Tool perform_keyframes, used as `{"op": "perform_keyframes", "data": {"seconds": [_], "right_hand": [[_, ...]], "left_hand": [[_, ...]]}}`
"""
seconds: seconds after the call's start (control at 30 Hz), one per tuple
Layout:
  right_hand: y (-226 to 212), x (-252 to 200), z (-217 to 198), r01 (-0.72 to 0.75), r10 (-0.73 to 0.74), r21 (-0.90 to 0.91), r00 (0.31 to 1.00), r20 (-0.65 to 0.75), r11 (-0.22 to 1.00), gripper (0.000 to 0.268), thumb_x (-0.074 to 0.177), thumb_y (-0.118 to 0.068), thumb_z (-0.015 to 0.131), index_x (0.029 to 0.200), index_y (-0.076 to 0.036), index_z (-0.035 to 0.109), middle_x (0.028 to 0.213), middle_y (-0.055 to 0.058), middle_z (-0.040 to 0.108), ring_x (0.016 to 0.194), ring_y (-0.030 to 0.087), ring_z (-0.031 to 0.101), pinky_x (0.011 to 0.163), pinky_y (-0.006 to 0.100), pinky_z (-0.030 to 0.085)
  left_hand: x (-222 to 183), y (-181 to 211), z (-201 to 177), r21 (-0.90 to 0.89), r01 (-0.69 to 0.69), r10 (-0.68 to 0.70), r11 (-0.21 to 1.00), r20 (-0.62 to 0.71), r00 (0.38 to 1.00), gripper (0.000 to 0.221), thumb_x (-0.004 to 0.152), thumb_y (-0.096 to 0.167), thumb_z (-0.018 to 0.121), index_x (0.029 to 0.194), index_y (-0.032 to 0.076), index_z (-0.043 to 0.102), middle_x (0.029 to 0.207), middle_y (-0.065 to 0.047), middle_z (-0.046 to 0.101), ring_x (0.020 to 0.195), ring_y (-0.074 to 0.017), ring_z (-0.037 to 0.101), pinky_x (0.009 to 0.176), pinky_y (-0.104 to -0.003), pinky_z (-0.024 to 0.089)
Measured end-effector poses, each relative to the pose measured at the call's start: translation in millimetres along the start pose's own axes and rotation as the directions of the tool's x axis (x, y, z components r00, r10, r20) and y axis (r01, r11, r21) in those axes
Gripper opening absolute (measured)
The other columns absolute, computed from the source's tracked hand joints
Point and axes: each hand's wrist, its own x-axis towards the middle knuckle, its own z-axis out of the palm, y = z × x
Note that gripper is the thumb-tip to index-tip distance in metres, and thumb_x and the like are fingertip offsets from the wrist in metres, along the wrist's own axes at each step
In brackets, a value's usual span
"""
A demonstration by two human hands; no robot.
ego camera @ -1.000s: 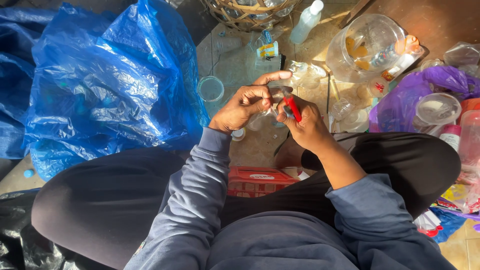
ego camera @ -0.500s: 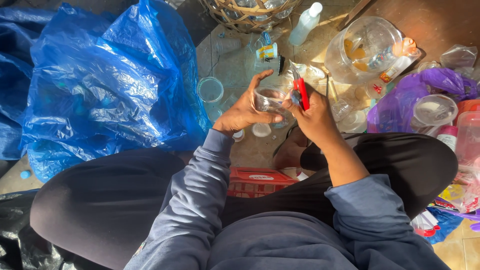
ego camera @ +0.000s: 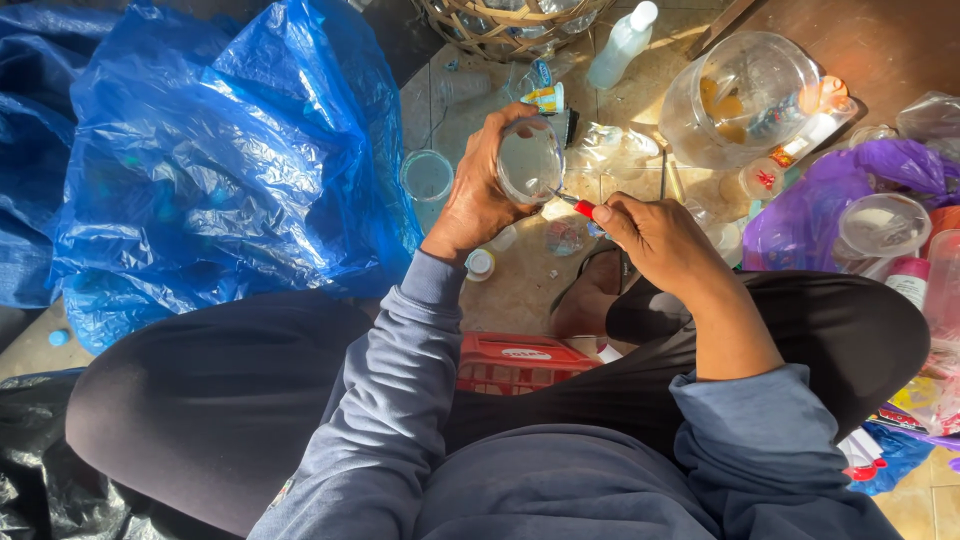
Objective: Sorting and processing plastic cups by cutting off rims or labels with a utility knife.
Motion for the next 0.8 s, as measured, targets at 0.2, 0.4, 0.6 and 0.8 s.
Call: {"op": "perform_keyframes", "data": {"seconds": [0.2, 0.4, 0.6, 0.8], "right_hand": [[-11.2, 0.0, -9.5, -0.008, 0.003, -0.095, 0.999, -0.046, 0.995, 0.042, 0.111, -0.04, 0.051, 0.085, -0.009, 0.056, 0.06, 0.02, 0.057, 0.063, 0.048, 0.06, 0.061, 0.052, 0.045], [-1.3, -0.1, -25.4, -0.064, 0.045, -0.234, 0.995, -0.087, 0.97, 0.051, 0.115, -0.047, 0.049, 0.088, -0.006, 0.064, 0.055, 0.015, 0.057, 0.055, 0.036, 0.059, 0.067, 0.047, 0.048], [47.5, -3.1, -9.8, 0.065, -0.03, 0.153, 0.976, -0.218, 0.986, 0.056, 0.086, -0.067, 0.072, 0.099, -0.013, 0.068, 0.064, 0.007, 0.055, 0.062, 0.022, 0.056, 0.066, 0.032, 0.044], [12.6, 17.7, 29.0, 0.247, -0.086, 0.322, 0.893, -0.441, 0.914, 0.024, 0.096, -0.019, 0.084, 0.094, -0.002, 0.067, 0.064, 0.007, 0.054, 0.057, 0.014, 0.049, 0.058, 0.026, 0.037]], "left_hand": [[3.2, 4.7, 3.0, -0.063, 0.012, -0.013, 0.998, -0.024, 1.0, 0.088, 0.064, 0.014, 0.095, 0.138, 0.024, 0.048, 0.12, -0.008, 0.067, 0.118, -0.0473, 0.061, 0.105, -0.062, 0.045], [-1.1, 0.7, 2.6, -0.243, -0.055, 0.041, 0.968, -0.064, 0.997, 0.082, 0.069, 0.013, 0.093, 0.136, 0.019, 0.047, 0.115, -0.008, 0.066, 0.113, -0.0309, 0.062, 0.107, -0.051, 0.044], [3.6, 7.0, 1.2, -0.229, -0.091, 0.086, 0.969, -0.033, 0.996, 0.086, 0.068, 0.007, 0.093, 0.139, 0.019, 0.046, 0.115, -0.008, 0.065, 0.111, -0.0308, 0.06, 0.105, -0.052, 0.045], [4.3, 7.5, 9.7, -0.18, -0.121, 0.131, 0.976, 0.041, 0.991, 0.088, 0.07, 0.012, 0.093, 0.143, 0.017, 0.045, 0.121, -0.014, 0.067, 0.118, -0.0413, 0.065, 0.109, -0.057, 0.043]]}}
